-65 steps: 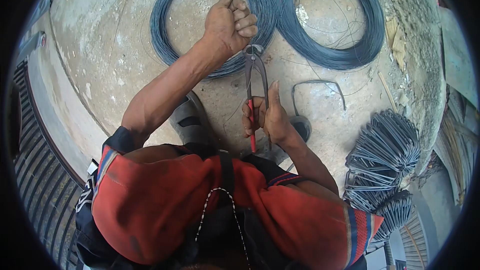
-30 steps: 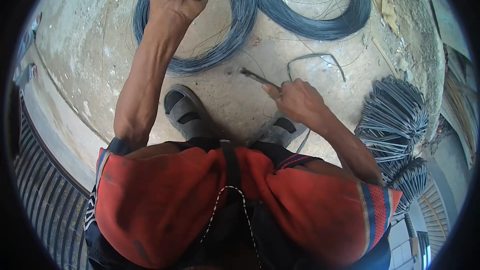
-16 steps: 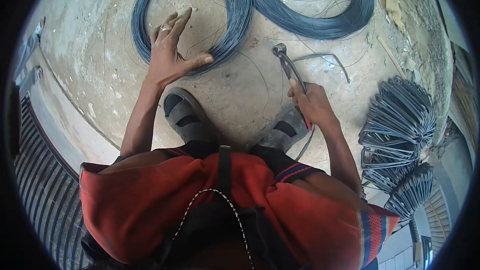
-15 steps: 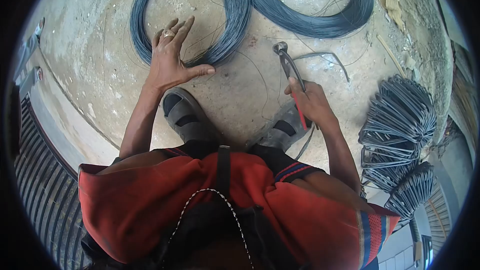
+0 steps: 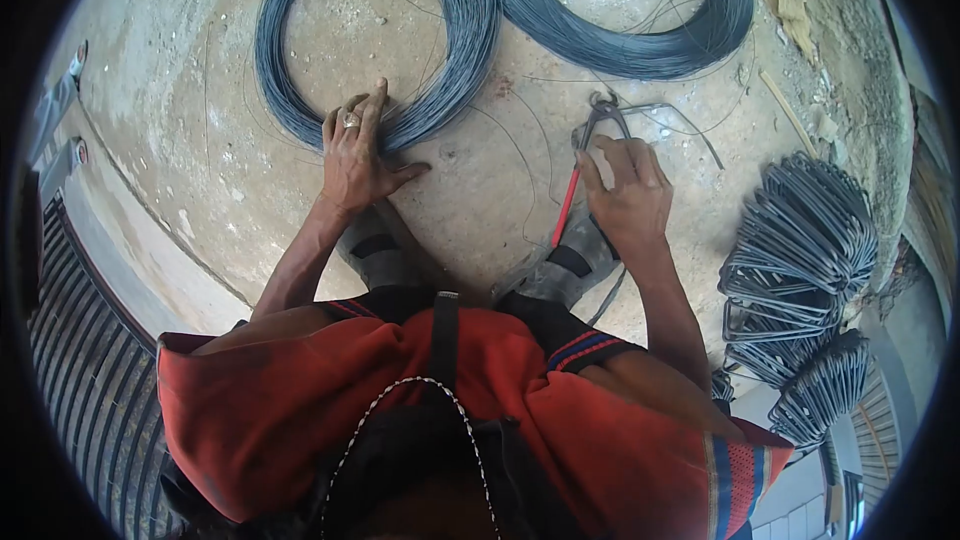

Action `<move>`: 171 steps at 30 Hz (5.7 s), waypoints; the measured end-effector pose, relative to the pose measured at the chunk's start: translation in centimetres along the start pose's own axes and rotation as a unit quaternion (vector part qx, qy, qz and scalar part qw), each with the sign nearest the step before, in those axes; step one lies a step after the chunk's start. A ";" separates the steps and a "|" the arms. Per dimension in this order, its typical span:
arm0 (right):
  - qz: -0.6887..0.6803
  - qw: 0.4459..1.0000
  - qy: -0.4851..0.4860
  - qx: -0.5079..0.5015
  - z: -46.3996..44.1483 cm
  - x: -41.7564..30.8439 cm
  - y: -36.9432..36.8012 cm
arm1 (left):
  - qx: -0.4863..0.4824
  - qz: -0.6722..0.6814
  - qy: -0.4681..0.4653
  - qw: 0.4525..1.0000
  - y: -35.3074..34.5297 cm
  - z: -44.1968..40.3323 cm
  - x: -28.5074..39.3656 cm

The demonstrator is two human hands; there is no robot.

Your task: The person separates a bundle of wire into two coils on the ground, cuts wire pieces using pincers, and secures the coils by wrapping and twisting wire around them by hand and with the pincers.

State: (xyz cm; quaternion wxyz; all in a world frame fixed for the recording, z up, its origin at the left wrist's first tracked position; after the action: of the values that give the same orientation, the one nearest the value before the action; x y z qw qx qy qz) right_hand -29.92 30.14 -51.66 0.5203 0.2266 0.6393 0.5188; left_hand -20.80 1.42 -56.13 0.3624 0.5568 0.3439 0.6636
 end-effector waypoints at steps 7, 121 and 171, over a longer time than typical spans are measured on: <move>0.072 0.995 0.042 -0.059 -0.6 -0.5 -6.7 | 0.158 0.035 -0.072 0.984 5.1 -1.7 -0.5; -0.469 0.863 -0.102 -0.156 -5.7 -10.3 -10.6 | 0.026 0.143 -0.033 0.989 4.3 -3.2 0.9; -0.112 0.937 0.281 0.172 -5.5 -10.5 -4.5 | -0.287 0.454 0.069 0.840 1.7 -7.8 2.1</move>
State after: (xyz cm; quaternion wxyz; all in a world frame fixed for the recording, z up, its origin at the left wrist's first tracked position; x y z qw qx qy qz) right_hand -29.99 17.49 -51.63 0.3268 0.0848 0.8603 0.3819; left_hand -28.96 1.99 -54.72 0.1392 0.4743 -0.1295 0.8596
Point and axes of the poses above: each hand's wrist, its own z-axis away from the middle knuckle, its own y-axis out of the back of the hand, x = y × z, the point moved 5 cm from there along -z, towards the middle knuckle, and after that the axes turned 4 degrees about z, right-handed, at the moved point
